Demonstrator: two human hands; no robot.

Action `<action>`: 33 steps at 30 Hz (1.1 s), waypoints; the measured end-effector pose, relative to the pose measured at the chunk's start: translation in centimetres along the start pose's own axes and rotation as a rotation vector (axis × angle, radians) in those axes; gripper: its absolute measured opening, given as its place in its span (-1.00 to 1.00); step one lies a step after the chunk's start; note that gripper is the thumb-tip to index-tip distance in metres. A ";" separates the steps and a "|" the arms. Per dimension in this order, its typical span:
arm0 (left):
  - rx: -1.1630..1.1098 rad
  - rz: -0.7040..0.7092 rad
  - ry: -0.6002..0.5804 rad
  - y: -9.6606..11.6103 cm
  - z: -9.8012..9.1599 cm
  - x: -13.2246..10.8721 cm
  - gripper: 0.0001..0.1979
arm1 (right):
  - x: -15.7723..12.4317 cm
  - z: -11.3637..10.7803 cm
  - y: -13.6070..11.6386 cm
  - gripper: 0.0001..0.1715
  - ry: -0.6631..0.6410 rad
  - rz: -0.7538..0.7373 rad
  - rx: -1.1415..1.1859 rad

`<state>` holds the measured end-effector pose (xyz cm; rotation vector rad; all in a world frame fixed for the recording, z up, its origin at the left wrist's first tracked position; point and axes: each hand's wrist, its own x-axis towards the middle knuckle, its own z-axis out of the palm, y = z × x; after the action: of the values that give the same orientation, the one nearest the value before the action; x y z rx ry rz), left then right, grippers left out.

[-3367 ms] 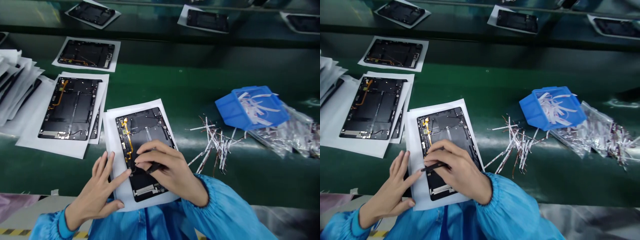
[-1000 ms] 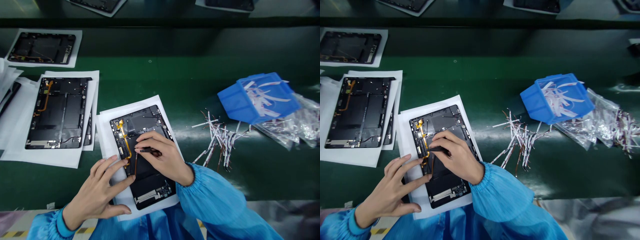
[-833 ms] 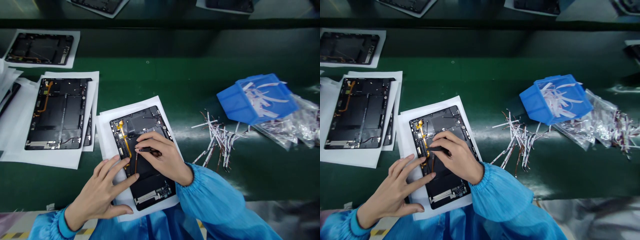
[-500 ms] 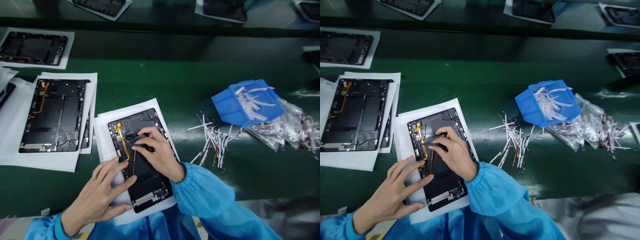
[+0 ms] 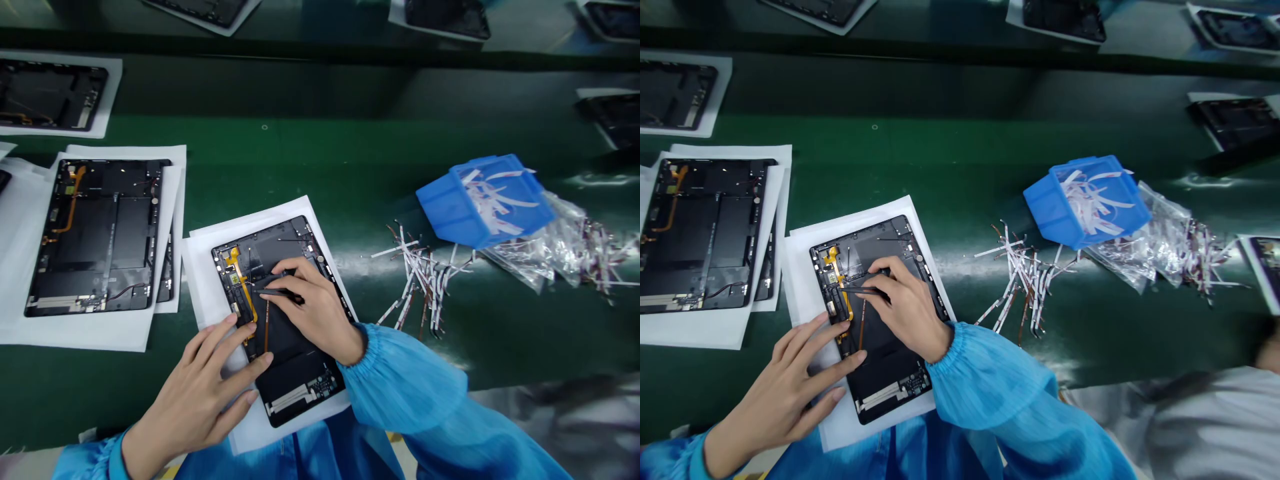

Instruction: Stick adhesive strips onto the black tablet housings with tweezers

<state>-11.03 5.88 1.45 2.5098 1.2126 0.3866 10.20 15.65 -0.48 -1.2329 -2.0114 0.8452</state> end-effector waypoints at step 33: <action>0.092 -0.237 -0.004 -1.3 0.0 4.1 -0.53 | -0.3 -0.8 -0.2 -0.82 0.229 0.132 0.238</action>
<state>-9.53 9.90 1.33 2.4015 1.5376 0.2717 10.87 15.44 0.10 -1.2721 -1.6137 0.9311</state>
